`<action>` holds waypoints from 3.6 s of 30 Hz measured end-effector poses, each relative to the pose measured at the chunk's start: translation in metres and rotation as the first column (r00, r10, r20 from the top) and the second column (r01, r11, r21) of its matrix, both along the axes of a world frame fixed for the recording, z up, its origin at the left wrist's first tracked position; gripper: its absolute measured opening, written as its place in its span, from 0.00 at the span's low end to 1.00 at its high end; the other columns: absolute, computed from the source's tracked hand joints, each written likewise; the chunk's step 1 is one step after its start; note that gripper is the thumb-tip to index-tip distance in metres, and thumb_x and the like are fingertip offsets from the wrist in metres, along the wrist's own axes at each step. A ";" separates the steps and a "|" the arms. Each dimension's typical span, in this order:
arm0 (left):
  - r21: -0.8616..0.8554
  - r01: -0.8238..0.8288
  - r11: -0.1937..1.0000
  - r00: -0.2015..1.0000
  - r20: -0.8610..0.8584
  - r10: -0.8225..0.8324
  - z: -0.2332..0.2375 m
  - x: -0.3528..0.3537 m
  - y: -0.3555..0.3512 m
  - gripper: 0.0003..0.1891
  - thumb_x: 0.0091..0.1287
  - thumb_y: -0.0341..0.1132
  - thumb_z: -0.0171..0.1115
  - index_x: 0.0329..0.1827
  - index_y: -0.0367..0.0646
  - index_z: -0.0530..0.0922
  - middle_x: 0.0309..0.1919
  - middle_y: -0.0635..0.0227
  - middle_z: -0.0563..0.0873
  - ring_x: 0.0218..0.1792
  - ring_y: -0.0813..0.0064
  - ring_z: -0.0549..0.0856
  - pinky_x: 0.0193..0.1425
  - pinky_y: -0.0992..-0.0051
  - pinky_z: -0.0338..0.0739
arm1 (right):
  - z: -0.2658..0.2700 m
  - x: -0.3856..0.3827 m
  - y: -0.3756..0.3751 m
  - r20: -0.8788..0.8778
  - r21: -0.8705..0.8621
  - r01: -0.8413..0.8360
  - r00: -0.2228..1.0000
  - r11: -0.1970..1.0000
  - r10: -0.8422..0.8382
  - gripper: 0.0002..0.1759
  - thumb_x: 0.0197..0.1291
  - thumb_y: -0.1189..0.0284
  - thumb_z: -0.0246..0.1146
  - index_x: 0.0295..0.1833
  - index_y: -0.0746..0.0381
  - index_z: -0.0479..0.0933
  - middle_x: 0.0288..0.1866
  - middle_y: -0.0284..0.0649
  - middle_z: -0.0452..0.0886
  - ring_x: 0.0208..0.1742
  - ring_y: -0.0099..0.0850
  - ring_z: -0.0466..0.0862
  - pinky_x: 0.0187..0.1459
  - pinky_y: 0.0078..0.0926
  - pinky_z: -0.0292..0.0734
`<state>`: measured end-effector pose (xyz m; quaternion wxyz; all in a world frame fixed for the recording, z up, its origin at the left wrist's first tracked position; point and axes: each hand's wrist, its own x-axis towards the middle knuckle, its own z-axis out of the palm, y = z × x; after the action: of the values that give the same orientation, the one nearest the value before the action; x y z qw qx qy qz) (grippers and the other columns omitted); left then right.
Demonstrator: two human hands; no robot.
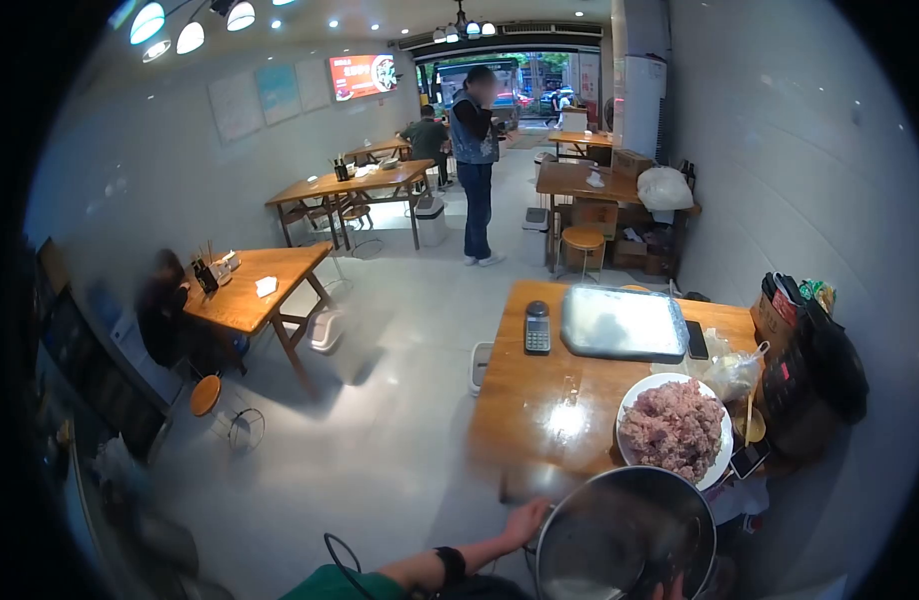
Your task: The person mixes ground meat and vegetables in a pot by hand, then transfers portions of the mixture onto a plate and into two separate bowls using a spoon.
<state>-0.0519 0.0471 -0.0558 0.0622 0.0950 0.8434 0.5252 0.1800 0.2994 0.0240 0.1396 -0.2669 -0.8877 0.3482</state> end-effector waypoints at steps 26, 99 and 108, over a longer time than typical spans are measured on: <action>0.086 -0.027 0.996 0.990 -0.136 0.039 -0.012 -0.006 0.005 0.13 0.67 0.41 0.49 0.48 0.46 0.76 0.37 0.54 0.82 0.39 0.53 0.81 0.40 0.64 0.75 | 0.022 -0.008 -0.002 0.154 -0.019 0.037 0.987 0.999 -0.034 0.28 0.60 0.67 0.57 0.64 0.65 0.61 0.42 0.57 0.79 0.37 0.44 0.81 0.39 0.32 0.73; -0.046 -0.049 0.998 0.929 0.365 0.062 0.045 -0.010 0.004 0.15 0.65 0.32 0.45 0.52 0.39 0.75 0.29 0.65 0.79 0.28 0.79 0.74 0.37 0.78 0.70 | -0.112 -0.115 0.070 0.937 -0.191 -0.817 0.012 0.543 0.348 0.11 0.48 0.73 0.58 0.39 0.60 0.80 0.33 0.38 0.83 0.41 0.37 0.83 0.43 0.31 0.77; -0.005 -0.095 0.996 0.939 0.332 0.091 0.045 -0.007 0.004 0.15 0.64 0.33 0.46 0.50 0.40 0.76 0.24 0.67 0.78 0.25 0.79 0.73 0.33 0.78 0.70 | -0.110 -0.132 0.073 0.927 -0.219 -0.823 -0.009 0.524 0.374 0.15 0.50 0.74 0.54 0.46 0.56 0.77 0.36 0.39 0.82 0.42 0.37 0.82 0.41 0.32 0.77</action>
<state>-0.0589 0.0511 -0.0107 0.1780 -0.0343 0.8214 0.5408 0.0479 0.3722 -0.0856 -0.4987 0.0493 -0.8648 -0.0309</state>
